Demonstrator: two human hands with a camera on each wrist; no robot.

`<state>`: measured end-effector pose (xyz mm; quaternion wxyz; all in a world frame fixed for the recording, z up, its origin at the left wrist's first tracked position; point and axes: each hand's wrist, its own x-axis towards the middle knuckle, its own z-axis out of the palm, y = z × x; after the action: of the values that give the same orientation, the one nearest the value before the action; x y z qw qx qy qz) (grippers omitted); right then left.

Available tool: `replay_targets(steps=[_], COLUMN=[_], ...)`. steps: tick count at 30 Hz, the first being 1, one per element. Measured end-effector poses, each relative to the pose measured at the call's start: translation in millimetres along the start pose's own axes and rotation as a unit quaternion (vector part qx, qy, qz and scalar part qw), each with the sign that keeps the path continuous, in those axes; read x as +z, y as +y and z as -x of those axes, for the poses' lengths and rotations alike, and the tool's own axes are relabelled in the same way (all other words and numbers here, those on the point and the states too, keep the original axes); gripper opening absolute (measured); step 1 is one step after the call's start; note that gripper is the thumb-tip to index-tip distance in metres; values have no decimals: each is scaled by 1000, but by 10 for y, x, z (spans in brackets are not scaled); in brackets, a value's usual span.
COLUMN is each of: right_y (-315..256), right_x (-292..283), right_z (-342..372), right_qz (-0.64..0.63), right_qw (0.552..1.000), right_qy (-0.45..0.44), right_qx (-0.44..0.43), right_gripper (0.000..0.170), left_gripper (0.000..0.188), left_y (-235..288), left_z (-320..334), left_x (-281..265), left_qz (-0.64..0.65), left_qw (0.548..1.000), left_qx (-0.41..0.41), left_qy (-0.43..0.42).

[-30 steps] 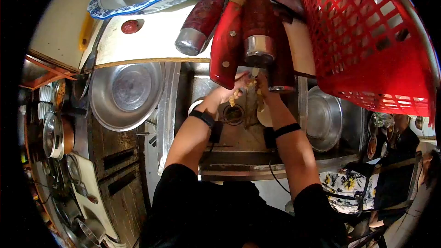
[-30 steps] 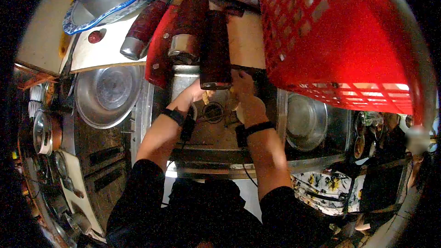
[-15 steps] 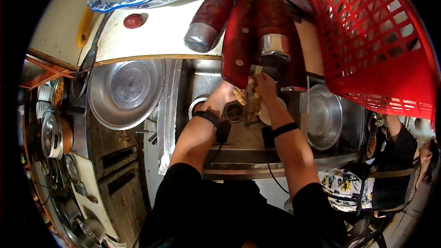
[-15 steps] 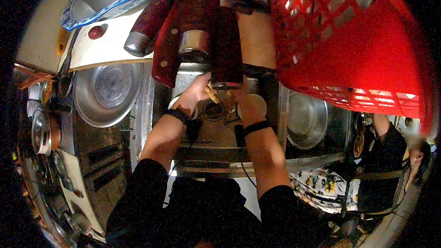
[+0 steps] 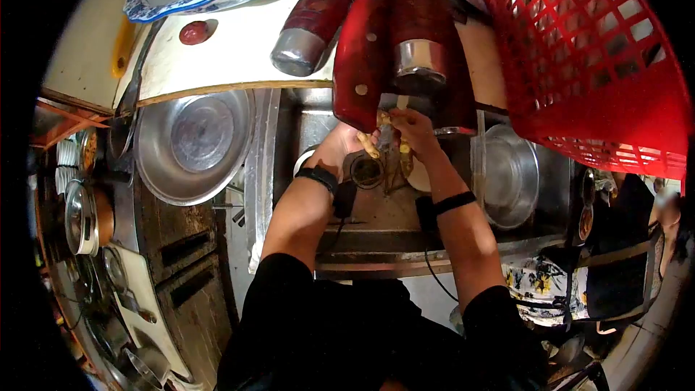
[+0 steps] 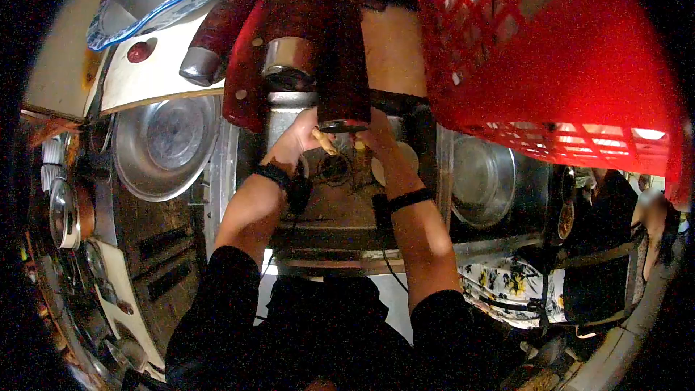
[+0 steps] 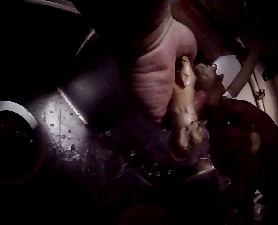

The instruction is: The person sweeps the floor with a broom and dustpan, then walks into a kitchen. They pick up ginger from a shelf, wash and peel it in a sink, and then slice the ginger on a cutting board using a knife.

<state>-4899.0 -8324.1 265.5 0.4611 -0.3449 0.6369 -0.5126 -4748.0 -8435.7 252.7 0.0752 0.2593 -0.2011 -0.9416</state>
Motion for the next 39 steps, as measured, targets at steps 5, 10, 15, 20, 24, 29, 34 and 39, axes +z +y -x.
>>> replay_targets(steps=[5, 10, 15, 20, 24, 29, 34, 39], right_y=[959, 1019, 647, 437, 1158, 81, 74, -22], right_x=[-224, -179, -89, -145, -462, -121, 5, 27], right_z=[-487, -521, -331, -377, -654, -227, -266, -198], right_qz=[37, 13, 8, 148, 174, -234, -238, -254], right_qw=[996, 994, 990, 973, 977, 950, 960, 961], right_qy=[77, 109, 135, 152, 102, 52, 80, 62], right_qx=[-16, -12, 29, 88, 64, 198, 123, 85], right_gripper=[24, 17, 39, 33, 31, 23, 18, 15], left_gripper=[18, 18, 18, 25, 25, 23, 22, 21], left_y=[-25, -33, -53, -80, 49, 57, -69, -39], left_z=[15, -80, -169, 33, 140, -174, -238, -121], left_x=[72, 37, 40, 305, 432, 93, 48, 161], left_qz=[38, 65, -17, -222, -385, -236, -116, -161], left_qw=[999, 997, 996, 957, 910, 954, 971, 966], left_qx=[-18, 29, 49, 138, 138, 141, 159, 149], left_qy=[21, -14, 74, 125, 69, 122, 138, 135])
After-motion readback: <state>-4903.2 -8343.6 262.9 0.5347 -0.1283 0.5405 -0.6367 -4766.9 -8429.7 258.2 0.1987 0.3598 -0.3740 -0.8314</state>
